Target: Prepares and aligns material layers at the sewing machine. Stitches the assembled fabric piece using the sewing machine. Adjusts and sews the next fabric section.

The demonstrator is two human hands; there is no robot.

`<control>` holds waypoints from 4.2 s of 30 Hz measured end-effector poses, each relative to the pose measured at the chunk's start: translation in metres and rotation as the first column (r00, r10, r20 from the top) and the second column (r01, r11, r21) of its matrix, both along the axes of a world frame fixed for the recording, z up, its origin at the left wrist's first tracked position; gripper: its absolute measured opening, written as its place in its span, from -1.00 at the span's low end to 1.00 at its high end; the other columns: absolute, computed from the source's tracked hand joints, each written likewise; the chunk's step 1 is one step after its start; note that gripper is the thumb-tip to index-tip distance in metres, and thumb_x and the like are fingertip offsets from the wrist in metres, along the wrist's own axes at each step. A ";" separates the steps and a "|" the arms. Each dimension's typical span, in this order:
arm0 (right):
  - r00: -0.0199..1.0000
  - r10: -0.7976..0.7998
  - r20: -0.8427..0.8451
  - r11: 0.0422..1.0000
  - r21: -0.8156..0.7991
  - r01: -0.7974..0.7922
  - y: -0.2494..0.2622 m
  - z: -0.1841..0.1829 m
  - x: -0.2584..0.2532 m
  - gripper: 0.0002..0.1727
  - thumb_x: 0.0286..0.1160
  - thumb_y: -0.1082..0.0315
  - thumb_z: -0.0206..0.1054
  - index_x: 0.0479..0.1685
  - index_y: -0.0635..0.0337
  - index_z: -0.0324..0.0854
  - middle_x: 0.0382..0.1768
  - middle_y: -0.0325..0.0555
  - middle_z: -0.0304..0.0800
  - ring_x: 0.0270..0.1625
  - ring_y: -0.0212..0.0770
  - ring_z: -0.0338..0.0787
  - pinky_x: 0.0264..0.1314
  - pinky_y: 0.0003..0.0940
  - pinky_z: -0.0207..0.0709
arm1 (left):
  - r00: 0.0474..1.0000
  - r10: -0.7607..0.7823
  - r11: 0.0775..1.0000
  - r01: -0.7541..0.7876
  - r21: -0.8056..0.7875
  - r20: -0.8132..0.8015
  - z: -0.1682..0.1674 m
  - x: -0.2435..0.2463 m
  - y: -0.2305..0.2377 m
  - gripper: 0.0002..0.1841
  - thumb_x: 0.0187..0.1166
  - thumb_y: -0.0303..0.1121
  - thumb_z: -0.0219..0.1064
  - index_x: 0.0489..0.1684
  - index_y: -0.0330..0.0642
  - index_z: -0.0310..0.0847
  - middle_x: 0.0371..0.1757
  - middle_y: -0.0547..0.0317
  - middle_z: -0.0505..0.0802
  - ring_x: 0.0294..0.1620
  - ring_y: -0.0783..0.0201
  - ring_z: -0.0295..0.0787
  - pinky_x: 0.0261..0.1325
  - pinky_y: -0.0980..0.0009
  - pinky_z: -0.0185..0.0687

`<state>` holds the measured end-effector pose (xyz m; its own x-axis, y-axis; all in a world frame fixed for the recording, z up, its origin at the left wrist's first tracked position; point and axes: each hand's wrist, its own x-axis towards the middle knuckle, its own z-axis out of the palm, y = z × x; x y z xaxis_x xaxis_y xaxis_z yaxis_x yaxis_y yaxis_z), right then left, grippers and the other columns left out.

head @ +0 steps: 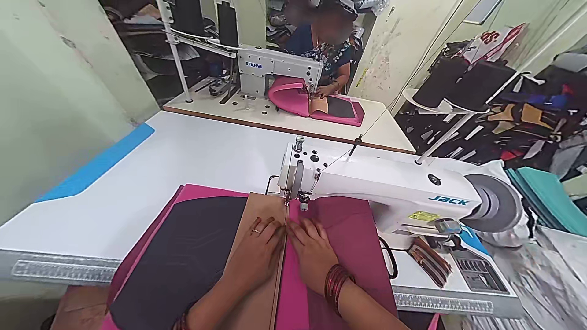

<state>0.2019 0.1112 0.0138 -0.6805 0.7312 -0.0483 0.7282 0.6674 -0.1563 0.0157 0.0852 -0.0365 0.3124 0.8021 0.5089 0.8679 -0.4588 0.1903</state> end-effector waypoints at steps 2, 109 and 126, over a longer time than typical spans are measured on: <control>0.991 -0.013 0.136 0.983 -0.181 0.038 0.004 0.011 -0.010 -0.22 0.39 0.55 0.25 0.77 0.22 0.30 0.90 -0.22 0.07 0.93 0.04 -0.03 0.84 0.27 -0.16 | 0.998 0.028 0.999 -0.029 -0.019 -0.052 0.002 0.002 -0.002 -0.53 0.66 -0.25 -0.04 0.21 -0.22 0.80 0.36 0.08 0.84 0.41 -0.07 0.76 0.39 -0.19 0.59; 0.937 0.069 -0.343 0.937 0.346 0.058 0.017 -0.045 -0.010 -0.55 0.21 0.65 0.33 0.15 0.27 0.85 0.29 -0.04 0.87 0.38 0.07 0.82 0.45 0.05 0.62 | 0.952 -0.303 0.950 0.305 -0.068 0.031 0.006 -0.040 0.049 -0.63 0.63 -0.19 0.14 0.09 -0.12 0.85 0.25 0.01 0.85 0.47 -0.12 0.68 0.56 -0.36 0.35; 0.913 -0.168 -0.371 0.925 0.261 0.276 0.046 -0.041 -0.036 -0.67 0.34 0.58 0.35 0.03 0.20 0.90 0.19 0.22 0.84 0.36 0.32 0.74 0.46 0.21 0.53 | 0.976 -0.199 0.966 0.211 -0.149 0.090 0.016 -0.035 0.087 -0.70 0.50 -0.31 0.26 -0.09 -0.33 0.83 0.18 -0.18 0.87 0.41 -0.22 0.73 0.59 -0.33 0.32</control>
